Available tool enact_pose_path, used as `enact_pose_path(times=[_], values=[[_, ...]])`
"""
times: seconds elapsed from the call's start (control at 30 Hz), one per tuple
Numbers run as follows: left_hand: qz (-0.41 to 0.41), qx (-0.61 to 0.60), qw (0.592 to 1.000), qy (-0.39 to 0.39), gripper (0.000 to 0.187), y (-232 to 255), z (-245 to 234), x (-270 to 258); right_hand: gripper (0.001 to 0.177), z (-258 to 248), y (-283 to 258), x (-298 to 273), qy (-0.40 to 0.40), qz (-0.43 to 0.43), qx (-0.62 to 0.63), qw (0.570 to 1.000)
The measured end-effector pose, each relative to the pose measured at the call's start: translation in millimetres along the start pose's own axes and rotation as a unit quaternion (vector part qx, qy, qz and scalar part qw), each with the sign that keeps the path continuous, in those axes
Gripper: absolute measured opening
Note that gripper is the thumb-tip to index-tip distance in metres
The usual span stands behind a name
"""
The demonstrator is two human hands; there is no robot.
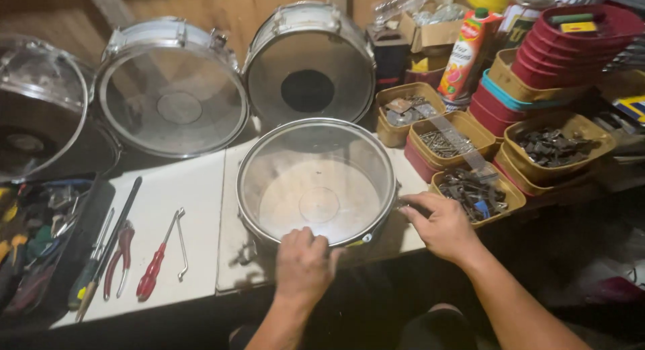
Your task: The person tunes a snare drum by hand-tightening the lugs and then using a drum key to adjust the tension rods. They tap the drumhead to check the sound and later use a metal file on the drum's rim.
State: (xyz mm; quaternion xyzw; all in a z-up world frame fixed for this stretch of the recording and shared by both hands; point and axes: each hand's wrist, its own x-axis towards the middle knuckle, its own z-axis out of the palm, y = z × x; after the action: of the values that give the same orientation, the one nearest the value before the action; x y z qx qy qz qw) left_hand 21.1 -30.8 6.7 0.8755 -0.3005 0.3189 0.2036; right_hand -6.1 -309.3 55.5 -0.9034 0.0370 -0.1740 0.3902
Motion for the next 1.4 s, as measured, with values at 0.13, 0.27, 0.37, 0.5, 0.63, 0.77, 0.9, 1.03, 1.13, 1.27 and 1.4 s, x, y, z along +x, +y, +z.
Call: enact_pose_path(times=[0.13, 0.27, 0.37, 0.5, 0.63, 0.77, 0.9, 1.03, 1.13, 1.27, 1.4], values=[[0.026, -0.013, 0.999, 0.022, 0.040, 25, 48, 22, 0.025, -1, 14, 9, -0.001, -0.097, -0.027, 0.995], [0.050, -0.018, 0.998, 0.028, 0.031, 52, 88, 44, 0.015, -5, 26, 30, 0.017, -0.151, -0.050, 0.987], [0.049, -0.127, 0.988, 0.066, 0.028, 75, 50, 62, 0.024, -6, 50, 49, 0.006, -0.201, -0.094, 0.975], [0.046, -0.176, 0.978, 0.098, 0.031, 72, 10, 57, 0.039, -6, 70, 67, -0.040, -0.192, -0.157, 0.968], [0.027, -0.156, 0.978, 0.134, 0.023, 37, -12, 38, 0.043, -1, 77, 78, -0.071, -0.225, -0.149, 0.960], [-0.041, -0.078, 0.986, 0.145, 0.026, -4, -20, 12, 0.070, -4, 76, 86, -0.156, -0.200, -0.211, 0.944], [-0.108, -0.042, 0.986, 0.116, 0.027, -42, -20, -11, 0.072, -4, 90, 97, -0.193, -0.236, -0.205, 0.930], [-0.112, -0.057, 0.990, 0.067, 0.033, -70, -22, -27, 0.074, 1, 88, 103, -0.217, -0.238, -0.201, 0.925], [-0.134, -0.066, 0.989, 0.010, 0.046, -80, -16, -36, 0.072, 3, 81, 99, -0.248, -0.187, -0.238, 0.920], [-0.129, -0.078, 0.989, -0.007, 0.050, -82, -13, -39, 0.084, -4, 74, 83, -0.246, -0.202, -0.241, 0.917], [-0.119, -0.077, 0.988, -0.059, 0.049, -84, -27, -30, 0.060, -10, 59, 85, -0.172, -0.288, -0.372, 0.866]])
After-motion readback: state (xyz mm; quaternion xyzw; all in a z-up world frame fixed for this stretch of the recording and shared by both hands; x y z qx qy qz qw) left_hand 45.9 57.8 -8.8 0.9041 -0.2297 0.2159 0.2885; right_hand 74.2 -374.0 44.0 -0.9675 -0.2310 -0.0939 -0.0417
